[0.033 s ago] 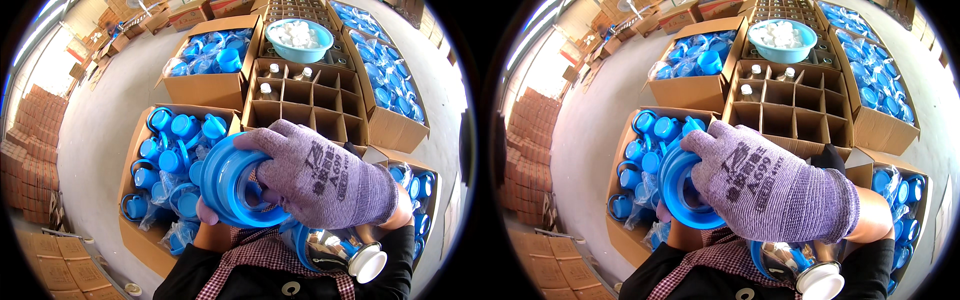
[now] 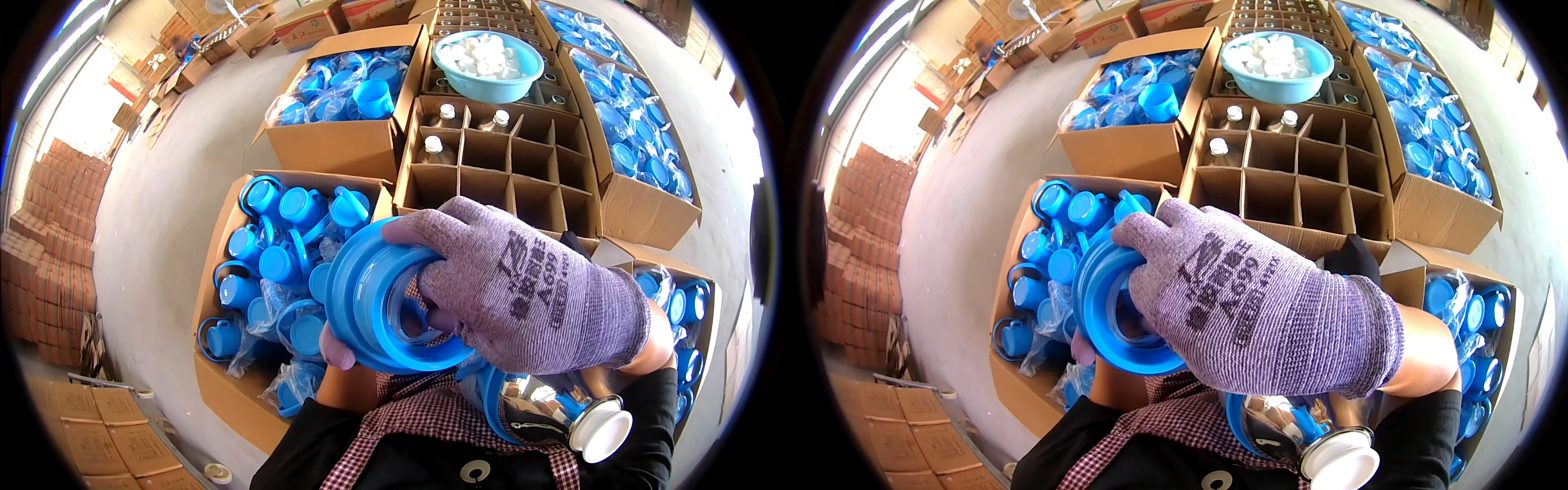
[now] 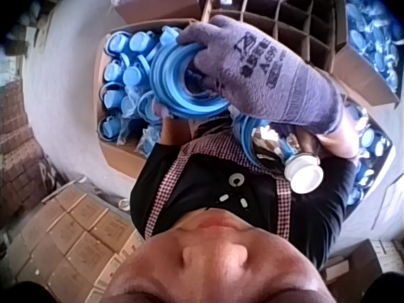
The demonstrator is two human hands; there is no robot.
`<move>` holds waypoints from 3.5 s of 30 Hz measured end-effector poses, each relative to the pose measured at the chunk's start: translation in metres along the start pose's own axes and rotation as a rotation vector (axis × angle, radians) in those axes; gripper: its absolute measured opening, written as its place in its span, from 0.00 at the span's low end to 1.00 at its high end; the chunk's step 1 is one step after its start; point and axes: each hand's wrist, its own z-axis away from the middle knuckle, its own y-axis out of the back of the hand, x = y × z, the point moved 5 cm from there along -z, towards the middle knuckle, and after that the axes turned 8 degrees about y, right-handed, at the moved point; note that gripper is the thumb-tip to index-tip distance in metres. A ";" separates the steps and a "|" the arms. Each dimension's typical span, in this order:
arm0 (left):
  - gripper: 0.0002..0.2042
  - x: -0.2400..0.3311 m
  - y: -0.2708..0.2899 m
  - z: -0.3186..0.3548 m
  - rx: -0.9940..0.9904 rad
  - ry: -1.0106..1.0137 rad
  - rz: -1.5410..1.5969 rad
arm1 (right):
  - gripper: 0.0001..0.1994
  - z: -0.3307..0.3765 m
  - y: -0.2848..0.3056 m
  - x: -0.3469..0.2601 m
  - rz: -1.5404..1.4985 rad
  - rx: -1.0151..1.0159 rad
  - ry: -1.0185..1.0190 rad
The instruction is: The person assembles water bottles by placing a metal vacuum flask inside a blue plastic outer shell, fitting a plastic shoulder piece onto the flask, and placing the assembled bottles into a cardboard box.
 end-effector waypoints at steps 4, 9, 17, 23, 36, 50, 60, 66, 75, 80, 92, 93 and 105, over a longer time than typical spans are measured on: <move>0.32 0.014 0.001 0.002 -0.204 -0.432 -0.148 | 0.12 -0.004 0.000 -0.001 -0.068 -0.055 -0.058; 0.31 0.011 0.004 0.002 -0.179 -0.307 -0.116 | 0.10 0.005 -0.001 -0.001 -0.081 0.026 0.054; 0.34 0.008 -0.019 -0.019 0.138 0.206 0.085 | 0.12 -0.001 0.014 -0.007 -0.190 0.012 0.166; 0.39 0.006 -0.013 -0.041 0.388 0.349 0.109 | 0.14 0.004 0.017 0.004 -0.281 0.091 0.183; 0.42 0.002 0.014 -0.028 0.688 0.489 -0.059 | 0.07 0.010 0.055 0.013 -0.053 0.311 -0.141; 0.43 -0.056 0.083 -0.052 1.234 0.782 -0.621 | 0.48 0.020 0.050 0.071 0.298 0.491 -0.194; 0.65 -0.027 0.054 -0.074 0.876 0.704 -0.816 | 0.49 -0.002 0.019 0.049 0.152 0.202 -0.090; 0.54 0.025 0.024 -0.094 0.475 0.707 -1.819 | 0.21 -0.014 0.021 0.049 0.138 0.286 -0.218; 0.43 0.042 -0.001 -0.164 -0.332 1.112 -1.568 | 0.07 -0.034 0.001 0.041 0.020 0.224 -0.163; 0.46 0.060 -0.010 -0.178 -0.380 1.140 -1.681 | 0.13 -0.035 0.005 0.041 -0.438 0.375 -0.323; 0.44 0.039 -0.015 -0.181 -0.404 1.179 -1.834 | 0.13 -0.022 0.012 0.031 -0.539 0.353 -0.351; 0.44 0.046 -0.020 -0.185 -0.377 1.156 -1.863 | 0.12 -0.027 0.010 0.031 -0.517 0.320 -0.350; 0.45 0.067 -0.034 -0.177 -0.345 0.997 -2.078 | 0.12 -0.030 0.011 0.005 0.138 0.287 -0.186</move>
